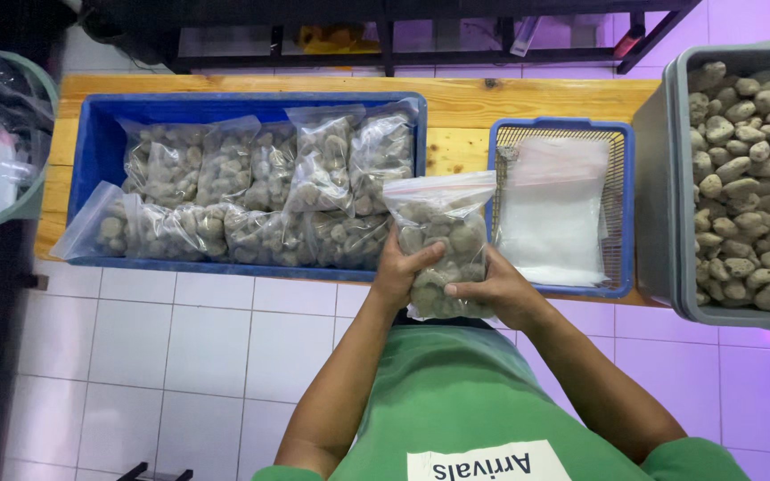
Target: The person fills small plastic bags with volcanic rocks by hand, sealing each bag and placing it into a larger crate with others.
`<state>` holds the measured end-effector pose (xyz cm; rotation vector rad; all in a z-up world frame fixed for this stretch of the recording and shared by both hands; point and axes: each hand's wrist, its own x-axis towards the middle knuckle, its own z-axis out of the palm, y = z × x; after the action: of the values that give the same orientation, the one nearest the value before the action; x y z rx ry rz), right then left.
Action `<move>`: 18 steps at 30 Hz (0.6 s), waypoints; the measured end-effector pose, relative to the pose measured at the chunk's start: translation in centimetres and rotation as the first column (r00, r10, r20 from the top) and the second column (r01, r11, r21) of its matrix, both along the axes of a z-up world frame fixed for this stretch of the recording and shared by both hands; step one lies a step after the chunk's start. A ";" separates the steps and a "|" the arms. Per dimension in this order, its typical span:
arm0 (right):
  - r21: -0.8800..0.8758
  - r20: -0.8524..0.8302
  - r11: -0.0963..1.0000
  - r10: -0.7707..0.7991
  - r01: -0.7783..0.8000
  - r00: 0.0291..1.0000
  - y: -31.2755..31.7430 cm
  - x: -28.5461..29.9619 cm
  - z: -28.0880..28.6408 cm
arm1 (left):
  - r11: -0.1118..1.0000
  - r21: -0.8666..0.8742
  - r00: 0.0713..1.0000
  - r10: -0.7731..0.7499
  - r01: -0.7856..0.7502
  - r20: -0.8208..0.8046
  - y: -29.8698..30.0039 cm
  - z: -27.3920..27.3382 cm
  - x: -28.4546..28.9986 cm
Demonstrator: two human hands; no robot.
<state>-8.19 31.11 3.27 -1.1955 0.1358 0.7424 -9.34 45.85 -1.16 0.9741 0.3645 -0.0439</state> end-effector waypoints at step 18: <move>0.005 0.003 0.986 -0.168 0.168 0.986 25.1 -3.1 -0.5 | 0.989 0.007 0.989 -0.147 0.147 0.011 24.9 -0.5 -0.5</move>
<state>-11.34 56.18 2.78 -1.1655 0.2292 0.5928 -9.87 70.80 -1.69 1.0058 0.2817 -0.1710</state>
